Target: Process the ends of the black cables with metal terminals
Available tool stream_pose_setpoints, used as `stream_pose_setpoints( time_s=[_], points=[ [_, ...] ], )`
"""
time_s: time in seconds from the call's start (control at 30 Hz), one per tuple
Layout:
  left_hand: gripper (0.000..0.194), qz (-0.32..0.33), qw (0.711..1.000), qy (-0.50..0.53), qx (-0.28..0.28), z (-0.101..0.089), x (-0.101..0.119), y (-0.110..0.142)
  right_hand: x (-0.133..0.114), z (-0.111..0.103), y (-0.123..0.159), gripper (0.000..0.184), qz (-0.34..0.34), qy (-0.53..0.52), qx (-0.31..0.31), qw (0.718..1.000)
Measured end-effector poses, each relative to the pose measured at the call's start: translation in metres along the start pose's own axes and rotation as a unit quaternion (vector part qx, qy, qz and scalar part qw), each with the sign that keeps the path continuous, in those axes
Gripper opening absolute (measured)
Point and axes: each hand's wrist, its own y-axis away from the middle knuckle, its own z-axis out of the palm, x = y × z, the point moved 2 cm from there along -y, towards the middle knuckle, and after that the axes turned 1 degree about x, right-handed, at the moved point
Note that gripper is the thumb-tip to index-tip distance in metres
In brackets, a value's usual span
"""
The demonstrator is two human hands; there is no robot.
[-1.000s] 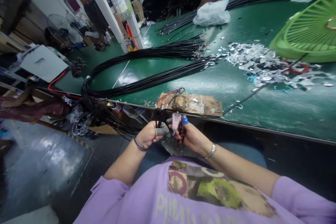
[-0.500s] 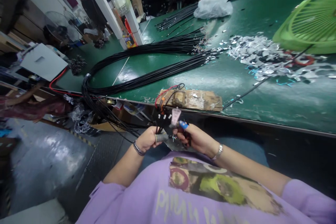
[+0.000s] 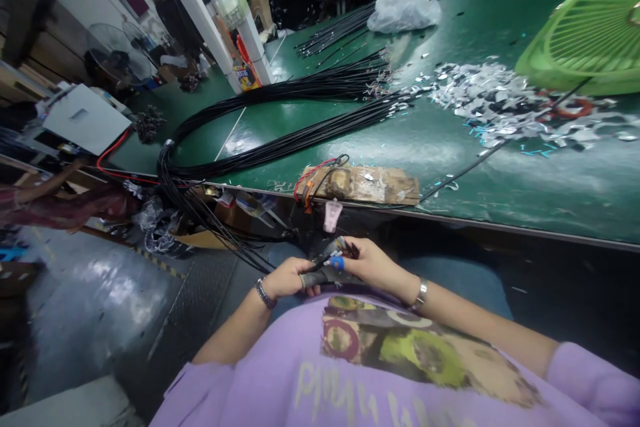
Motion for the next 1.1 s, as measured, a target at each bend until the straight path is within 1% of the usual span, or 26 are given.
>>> stream_pose_setpoints(
  time_s=[0.1, 0.17, 0.27, 0.37, 0.4, 0.47, 0.53, 0.63, 0.73, 0.83, 0.93, 1.0, 1.07, 1.1],
  points=[
    [0.040, 0.084, 0.995, -0.031, 0.051, 0.002, 0.004, 0.000, 0.002, 0.001, 0.001, 0.034, 0.020, -0.006, -0.015, 1.000],
    [0.035, 0.127, 0.986, -0.064, 0.085, 0.003, 0.007, -0.001, 0.001, 0.000, 0.001, 0.035, 0.028, -0.021, -0.018, 0.999],
    [0.029, 0.155, 0.975, -0.092, 0.128, 0.006, 0.010, -0.003, 0.000, -0.001, 0.003, 0.036, 0.034, -0.046, -0.011, 0.998],
    [0.028, 0.173, 0.969, -0.092, 0.147, 0.008, 0.017, -0.003, 0.003, -0.003, 0.006, 0.038, 0.054, -0.066, -0.012, 0.996],
    [0.029, 0.170, 0.971, -0.083, 0.147, 0.009, 0.019, -0.003, 0.006, -0.003, 0.006, 0.040, 0.066, -0.074, -0.012, 0.995],
    [0.034, 0.139, 0.979, -0.053, 0.137, 0.008, 0.022, -0.001, 0.011, -0.003, 0.006, 0.046, 0.081, -0.086, -0.006, 0.993],
    [0.038, 0.099, 0.988, -0.019, 0.120, 0.007, 0.024, 0.001, 0.014, -0.006, 0.006, 0.052, 0.069, -0.066, 0.017, 0.995],
    [0.039, 0.071, 0.990, -0.004, 0.119, 0.004, 0.027, 0.004, 0.014, -0.011, 0.006, 0.053, 0.012, 0.029, 0.036, 0.999],
    [0.040, 0.062, 0.988, 0.004, 0.139, 0.003, 0.028, 0.005, 0.011, -0.014, 0.009, 0.045, -0.038, 0.149, 0.007, 0.988],
    [0.039, 0.081, 0.982, 0.030, 0.168, 0.004, 0.028, 0.005, 0.008, -0.014, 0.012, 0.036, -0.072, 0.228, -0.026, 0.971],
    [0.034, 0.117, 0.968, 0.045, 0.217, 0.005, 0.028, 0.006, 0.004, -0.010, 0.014, 0.034, -0.102, 0.243, -0.035, 0.964],
    [0.031, 0.153, 0.951, 0.029, 0.267, 0.005, 0.028, 0.008, 0.001, -0.008, 0.013, 0.034, -0.109, 0.230, -0.036, 0.966],
    [0.027, 0.214, 0.919, -0.031, 0.330, 0.006, 0.027, 0.010, -0.002, -0.005, 0.013, 0.035, -0.099, 0.213, -0.038, 0.971],
    [0.023, 0.251, 0.895, -0.075, 0.362, 0.007, 0.027, 0.012, -0.003, -0.004, 0.013, 0.036, -0.092, 0.204, -0.038, 0.974]
  ],
)
